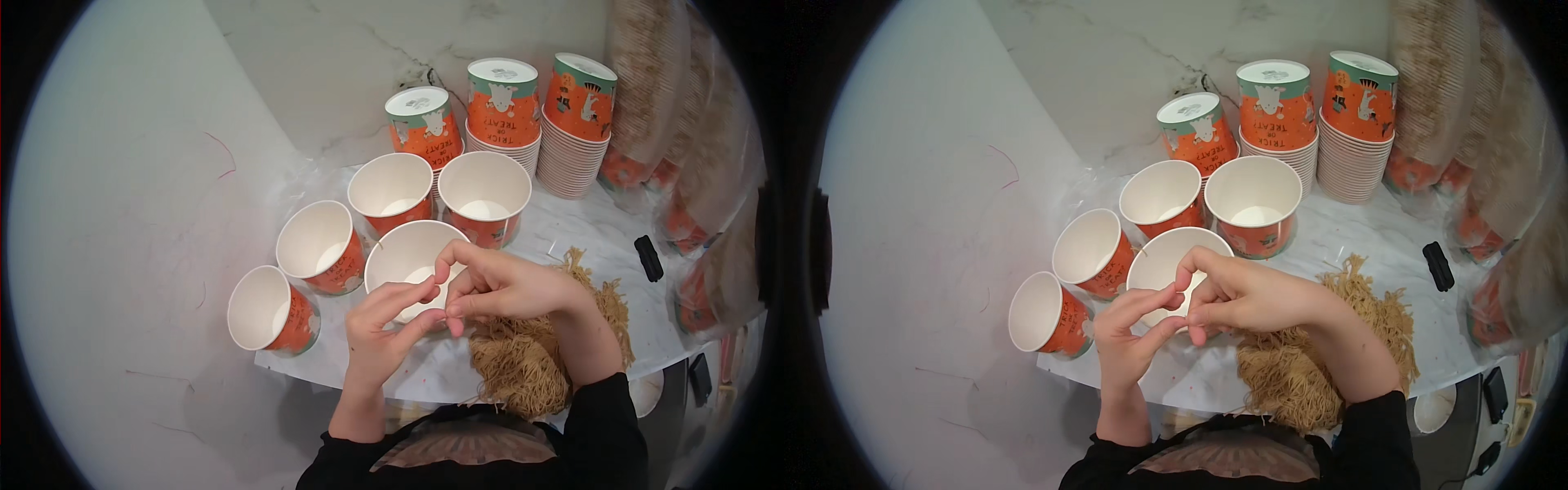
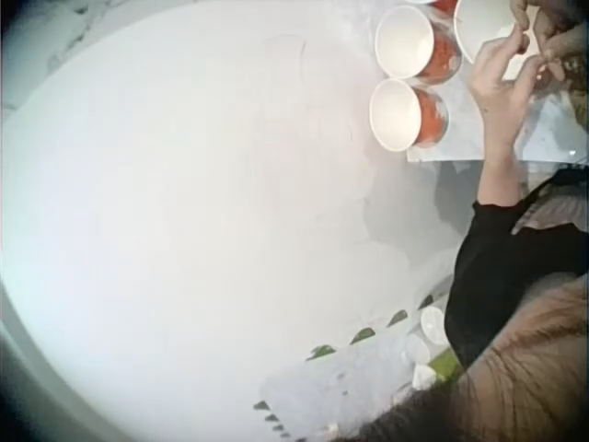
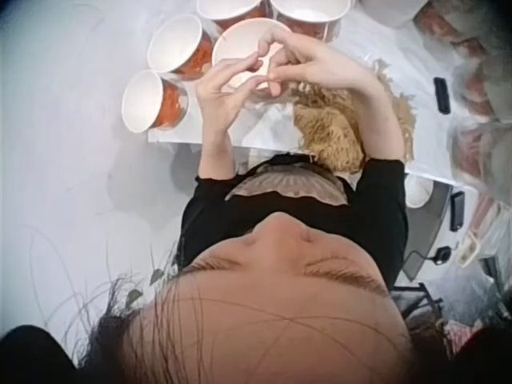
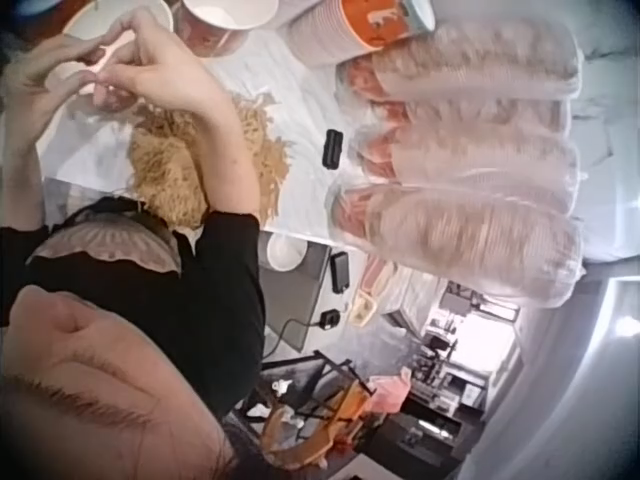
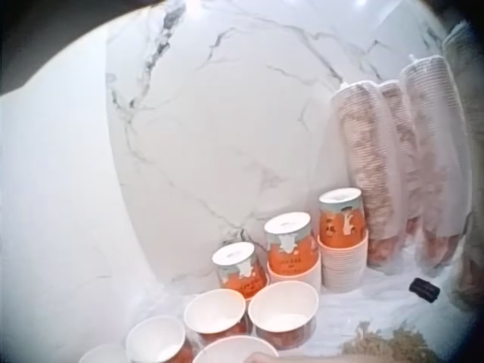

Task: Preparing paper cups by adding shredded filler and attaching elastic strings for gift packaging.

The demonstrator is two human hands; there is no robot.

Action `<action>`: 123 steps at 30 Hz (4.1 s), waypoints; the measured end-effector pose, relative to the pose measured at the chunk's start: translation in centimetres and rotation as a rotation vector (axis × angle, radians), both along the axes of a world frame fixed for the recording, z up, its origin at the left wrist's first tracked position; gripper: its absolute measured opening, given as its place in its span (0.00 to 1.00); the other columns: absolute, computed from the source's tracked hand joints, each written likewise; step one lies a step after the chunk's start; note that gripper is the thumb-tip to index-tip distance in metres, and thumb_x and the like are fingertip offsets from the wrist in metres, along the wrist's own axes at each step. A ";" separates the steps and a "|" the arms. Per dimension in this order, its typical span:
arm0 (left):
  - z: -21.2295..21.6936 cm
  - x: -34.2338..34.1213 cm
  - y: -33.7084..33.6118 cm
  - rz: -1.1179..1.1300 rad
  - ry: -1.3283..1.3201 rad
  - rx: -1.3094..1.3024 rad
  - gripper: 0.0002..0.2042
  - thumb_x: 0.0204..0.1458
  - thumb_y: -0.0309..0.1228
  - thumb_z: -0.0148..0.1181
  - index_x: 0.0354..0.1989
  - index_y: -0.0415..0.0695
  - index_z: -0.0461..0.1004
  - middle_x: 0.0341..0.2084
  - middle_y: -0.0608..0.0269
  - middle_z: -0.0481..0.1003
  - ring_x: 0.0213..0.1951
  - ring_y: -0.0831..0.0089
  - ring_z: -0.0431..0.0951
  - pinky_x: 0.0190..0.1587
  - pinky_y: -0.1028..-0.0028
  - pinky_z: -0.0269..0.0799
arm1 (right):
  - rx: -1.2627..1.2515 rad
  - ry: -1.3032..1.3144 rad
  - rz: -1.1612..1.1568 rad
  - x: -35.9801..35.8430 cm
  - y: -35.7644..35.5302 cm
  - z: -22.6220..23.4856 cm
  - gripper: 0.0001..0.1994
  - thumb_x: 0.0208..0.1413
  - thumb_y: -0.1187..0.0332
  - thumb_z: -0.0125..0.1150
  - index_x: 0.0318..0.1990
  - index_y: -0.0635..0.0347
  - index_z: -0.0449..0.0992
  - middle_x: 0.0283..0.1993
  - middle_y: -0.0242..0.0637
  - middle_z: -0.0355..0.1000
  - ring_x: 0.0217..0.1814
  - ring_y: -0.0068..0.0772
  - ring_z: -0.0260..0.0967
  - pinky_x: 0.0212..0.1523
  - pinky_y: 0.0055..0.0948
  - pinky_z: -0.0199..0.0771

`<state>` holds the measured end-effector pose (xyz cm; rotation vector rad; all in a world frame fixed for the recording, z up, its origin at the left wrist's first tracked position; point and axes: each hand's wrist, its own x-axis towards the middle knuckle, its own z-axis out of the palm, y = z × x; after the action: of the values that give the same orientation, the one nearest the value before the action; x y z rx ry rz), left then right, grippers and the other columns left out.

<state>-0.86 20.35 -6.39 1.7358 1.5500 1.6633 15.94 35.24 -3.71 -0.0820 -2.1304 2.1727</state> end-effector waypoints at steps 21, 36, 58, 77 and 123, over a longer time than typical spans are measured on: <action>-2.2 0.9 0.8 0.101 -0.169 0.127 0.05 0.59 0.24 0.56 0.30 0.38 0.71 0.27 0.64 0.72 0.31 0.78 0.70 0.38 0.78 0.65 | 0.588 0.248 -0.401 0.3 -1.8 1.5 0.08 0.54 0.74 0.63 0.39 0.66 0.73 0.32 0.38 0.75 0.33 0.29 0.75 0.34 0.29 0.72; -0.8 1.9 2.0 0.051 0.180 -0.024 0.16 0.51 0.25 0.66 0.49 0.42 0.77 0.38 0.59 0.79 0.39 0.66 0.80 0.41 0.69 0.74 | 0.774 0.374 -0.559 1.3 -0.7 1.9 0.05 0.47 0.76 0.66 0.33 0.63 0.78 0.29 0.33 0.72 0.28 0.26 0.69 0.29 0.26 0.68; -2.9 0.1 -0.9 -0.085 -0.502 -0.201 0.23 0.61 0.20 0.58 0.64 0.33 0.63 0.52 0.58 0.75 0.52 0.76 0.76 0.53 0.77 0.72 | 1.220 0.467 -0.542 -2.5 -1.4 -1.6 0.06 0.53 0.67 0.66 0.35 0.55 0.75 0.30 0.30 0.70 0.26 0.34 0.73 0.21 0.33 0.70; -2.5 -0.3 -1.2 -0.140 -0.620 -0.264 0.21 0.66 0.26 0.51 0.65 0.31 0.63 0.54 0.55 0.75 0.56 0.73 0.74 0.58 0.74 0.70 | 1.365 0.472 -0.592 -2.6 -1.7 -1.7 0.07 0.47 0.68 0.67 0.30 0.55 0.73 0.27 0.31 0.67 0.27 0.33 0.73 0.21 0.33 0.71; 1.0 -0.8 0.5 0.065 0.062 -0.176 0.02 0.57 0.23 0.59 0.36 0.39 0.75 0.41 0.58 0.82 0.37 0.72 0.82 0.42 0.73 0.75 | 0.717 0.139 -0.525 -0.2 -2.7 0.5 0.12 0.51 0.72 0.68 0.43 0.66 0.80 0.33 0.44 0.79 0.37 0.40 0.79 0.38 0.33 0.77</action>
<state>-1.64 20.84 -5.37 1.6773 1.7414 1.4639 15.70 32.56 -3.24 -0.3666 -2.3220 1.0429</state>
